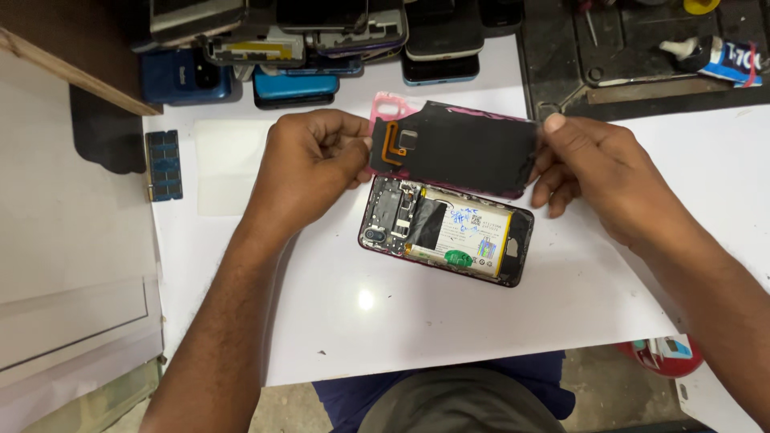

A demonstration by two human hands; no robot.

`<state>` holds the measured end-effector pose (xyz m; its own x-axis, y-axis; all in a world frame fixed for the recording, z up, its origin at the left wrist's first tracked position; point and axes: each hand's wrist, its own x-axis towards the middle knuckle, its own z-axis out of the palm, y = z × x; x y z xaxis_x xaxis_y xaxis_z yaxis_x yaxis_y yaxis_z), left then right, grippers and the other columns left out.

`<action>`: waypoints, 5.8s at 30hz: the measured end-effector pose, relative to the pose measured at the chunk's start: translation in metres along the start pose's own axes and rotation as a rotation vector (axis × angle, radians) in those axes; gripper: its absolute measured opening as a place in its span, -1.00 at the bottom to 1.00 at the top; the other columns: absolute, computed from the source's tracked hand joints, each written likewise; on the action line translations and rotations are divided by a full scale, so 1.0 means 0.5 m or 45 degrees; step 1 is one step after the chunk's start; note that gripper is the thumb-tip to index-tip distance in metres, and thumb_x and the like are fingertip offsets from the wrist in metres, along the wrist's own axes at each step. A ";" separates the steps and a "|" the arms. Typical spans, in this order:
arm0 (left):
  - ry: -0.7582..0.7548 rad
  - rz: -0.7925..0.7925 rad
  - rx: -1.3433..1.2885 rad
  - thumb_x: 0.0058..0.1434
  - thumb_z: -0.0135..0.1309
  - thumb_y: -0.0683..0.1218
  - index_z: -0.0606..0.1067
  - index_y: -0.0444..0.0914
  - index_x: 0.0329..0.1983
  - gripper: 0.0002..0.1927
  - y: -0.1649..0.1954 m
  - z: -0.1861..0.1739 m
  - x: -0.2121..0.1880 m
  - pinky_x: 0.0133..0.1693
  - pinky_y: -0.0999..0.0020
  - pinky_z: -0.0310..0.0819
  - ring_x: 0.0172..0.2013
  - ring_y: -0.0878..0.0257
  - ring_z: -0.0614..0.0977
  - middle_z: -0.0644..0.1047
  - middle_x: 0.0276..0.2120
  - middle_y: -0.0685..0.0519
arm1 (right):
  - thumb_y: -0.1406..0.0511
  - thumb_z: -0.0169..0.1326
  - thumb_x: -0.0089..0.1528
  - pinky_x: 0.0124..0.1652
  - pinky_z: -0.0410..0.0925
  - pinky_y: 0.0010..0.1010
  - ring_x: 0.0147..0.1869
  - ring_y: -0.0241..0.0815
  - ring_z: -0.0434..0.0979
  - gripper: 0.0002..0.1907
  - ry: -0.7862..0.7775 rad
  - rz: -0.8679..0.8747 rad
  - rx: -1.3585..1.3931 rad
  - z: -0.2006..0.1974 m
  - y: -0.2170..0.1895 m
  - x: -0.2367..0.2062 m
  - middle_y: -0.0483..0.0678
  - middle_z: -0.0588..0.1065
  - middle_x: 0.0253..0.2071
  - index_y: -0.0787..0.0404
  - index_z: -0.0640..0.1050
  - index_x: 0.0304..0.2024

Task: The person works on a disassembled smartphone on a white workbench, pressing and fitting a black adhesive sheet inside the phone body near the battery, then lifts the pink back cover and squeezes adhesive from a tube along its edge. They continue applying glue around the cover and handle the glue tube at the end.

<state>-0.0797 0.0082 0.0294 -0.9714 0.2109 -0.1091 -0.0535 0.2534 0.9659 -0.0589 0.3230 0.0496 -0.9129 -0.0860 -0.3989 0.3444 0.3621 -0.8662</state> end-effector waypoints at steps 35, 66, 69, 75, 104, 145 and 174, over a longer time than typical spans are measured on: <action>0.037 -0.113 -0.655 0.40 -0.13 -0.23 0.46 -0.42 -0.06 -0.81 -0.001 0.014 0.007 -0.29 0.37 0.65 -0.35 0.25 0.69 0.64 -0.26 -0.10 | 0.36 0.10 0.56 -0.36 0.42 -0.54 -0.40 -0.35 0.51 -0.82 0.638 -0.910 0.007 -0.172 -0.039 -0.032 -0.03 0.52 -0.36 0.35 0.52 -0.14; 0.039 -0.116 -0.547 0.24 0.18 -0.26 0.45 -0.35 -0.11 -0.80 0.017 0.079 -0.002 -0.59 0.56 0.34 -0.60 0.43 0.54 0.62 -0.47 0.04 | 0.35 0.19 0.29 0.19 0.38 -0.20 0.09 0.04 0.42 -0.62 0.783 -0.787 -1.535 -0.351 0.135 0.070 0.11 0.53 -0.02 0.31 0.57 0.15; 0.000 -0.073 -0.539 0.25 0.18 -0.25 0.47 -0.37 -0.08 -0.80 0.019 0.080 -0.003 -0.56 0.57 0.36 -0.58 0.44 0.54 0.63 -0.45 0.04 | 0.32 0.18 0.30 0.15 0.37 -0.20 0.03 0.03 0.44 -0.65 0.738 -0.681 -1.530 -0.349 0.137 0.076 0.12 0.55 -0.07 0.28 0.60 0.13; 0.097 -0.101 -0.525 0.22 0.19 -0.24 0.49 -0.34 -0.05 -0.76 0.027 0.079 -0.001 -0.59 0.58 0.36 -0.61 0.44 0.54 0.61 -0.50 0.05 | 0.27 0.25 0.17 0.12 0.41 -0.15 0.06 0.02 0.50 -0.52 0.655 -0.672 -1.647 -0.351 0.123 0.080 0.12 0.56 -0.12 0.27 0.64 0.14; 0.117 0.554 -0.003 0.44 0.10 -0.12 0.50 -0.33 0.06 -0.79 0.058 0.115 -0.059 -0.44 0.55 0.34 -0.44 0.49 0.47 0.57 -0.29 0.09 | 0.32 0.14 0.33 -0.13 0.56 -0.45 -0.11 -0.29 0.65 -0.79 -0.189 -0.608 0.140 0.013 0.001 -0.024 -0.03 0.59 -0.21 0.34 0.53 -0.06; 0.202 0.173 0.009 0.56 -0.09 0.05 0.40 -0.27 -0.59 -0.45 0.062 0.132 -0.049 -0.56 0.40 0.09 -0.60 0.47 0.23 0.30 -0.70 0.19 | 0.30 0.11 0.36 -0.25 0.47 -0.53 -0.26 -0.39 0.55 -0.81 -0.075 -0.458 0.341 0.038 0.038 -0.016 -0.09 0.56 -0.28 0.29 0.47 -0.07; 0.600 -0.046 0.598 0.32 0.17 -0.06 0.56 -0.26 -0.28 -0.83 0.048 -0.039 -0.022 -0.43 0.38 0.39 -0.52 0.35 0.53 0.59 -0.49 0.10 | 0.32 0.06 0.49 -0.12 0.37 -0.37 -0.10 -0.24 0.48 -0.81 -0.104 -0.438 1.003 -0.031 0.044 0.007 0.08 0.55 -0.02 0.33 0.45 0.08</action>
<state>-0.0747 -0.0067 0.0582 -0.9739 -0.2134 0.0780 -0.0846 0.6593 0.7471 -0.0579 0.3449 0.0335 -0.9862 -0.1502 -0.0703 0.1306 -0.4430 -0.8870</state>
